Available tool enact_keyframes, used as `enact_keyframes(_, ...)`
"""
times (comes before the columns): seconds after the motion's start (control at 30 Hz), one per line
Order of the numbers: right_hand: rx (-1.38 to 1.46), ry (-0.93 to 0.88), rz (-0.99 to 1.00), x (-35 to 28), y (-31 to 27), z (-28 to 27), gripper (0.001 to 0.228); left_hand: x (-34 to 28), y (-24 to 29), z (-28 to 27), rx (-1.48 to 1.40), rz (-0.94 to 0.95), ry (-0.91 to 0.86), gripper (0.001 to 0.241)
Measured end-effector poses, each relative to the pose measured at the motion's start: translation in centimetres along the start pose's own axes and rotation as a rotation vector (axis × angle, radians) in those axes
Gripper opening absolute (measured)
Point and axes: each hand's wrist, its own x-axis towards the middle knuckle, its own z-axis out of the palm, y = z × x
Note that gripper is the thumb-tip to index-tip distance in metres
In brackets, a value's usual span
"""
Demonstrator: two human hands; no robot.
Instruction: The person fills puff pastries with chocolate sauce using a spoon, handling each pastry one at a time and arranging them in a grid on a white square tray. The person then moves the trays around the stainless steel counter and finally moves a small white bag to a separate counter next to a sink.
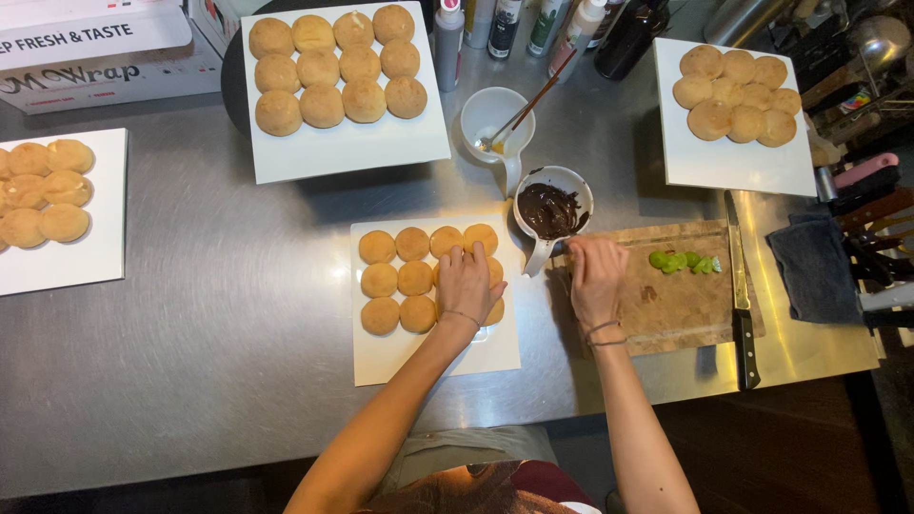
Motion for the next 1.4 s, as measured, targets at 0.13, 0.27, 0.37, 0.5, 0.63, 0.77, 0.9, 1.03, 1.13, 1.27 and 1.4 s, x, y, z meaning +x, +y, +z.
enact_keyframes(0.13, 0.12, -0.032, 0.05, 0.1, -0.9, -0.6, 0.014, 0.5, 0.8, -0.1, 0.048, -0.024, 0.02, 0.063)
enact_keyframes(0.27, 0.186, 0.032, 0.187, 0.0, 0.0, -0.7, 0.021, 0.2, 1.1, -0.5, 0.011, 0.014, 0.058, 0.064)
enact_keyframes(0.37, 0.583, 0.179, 0.585, -1.2, 2.1, 0.3, 0.032, -0.1, 0.3, -0.5, -0.354, -0.034, 0.179, 0.063)
enact_keyframes(0.5, 1.08, 0.438, 0.957, -4.3, 7.2, 3.5, 0.037, 0.4, -2.5, -0.7, -1.019, -0.259, 0.147, 0.062)
enact_keyframes(0.63, 1.348, 0.482, 1.248, -9.3, 13.0, 7.1, 0.039, -0.4, -5.4, -1.7, -1.541, -0.463, -0.052, 0.054)
enact_keyframes(0.77, 1.609, 0.522, 1.71, -11.2, 16.0, 10.5, 0.033, -2.2, -6.9, -3.4, -1.817, -0.544, -0.109, 0.05)
enact_keyframes(0.9, 1.718, 0.415, 1.64, -10.1, 14.6, 9.1, 0.028, -3.2, -7.3, -5.1, -1.755, -0.528, -0.067, 0.061)
enact_keyframes(1.03, 1.271, 0.414, 1.108, -8.3, 5.5, 3.0, 0.027, -3.6, -7.7, -7.0, -1.668, -0.46, 0.017, 0.055)
enact_keyframes(1.13, 0.839, 0.227, 0.712, -7.4, -2.3, -0.5, 0.027, -3.5, -7.5, -7.7, -1.566, -0.438, 0.088, 0.052)
enact_keyframes(1.27, 0.393, -0.032, 0.157, -5.9, -7.8, -2.0, 0.015, -3.2, -6.9, -7.8, -1.605, -0.469, 0.139, 0.051)
enact_keyframes(1.4, 0.365, -0.085, -0.128, -5.6, -8.9, -1.7, 0.009, -3.5, -6.6, -7.7, -1.567, -0.46, 0.161, 0.05)
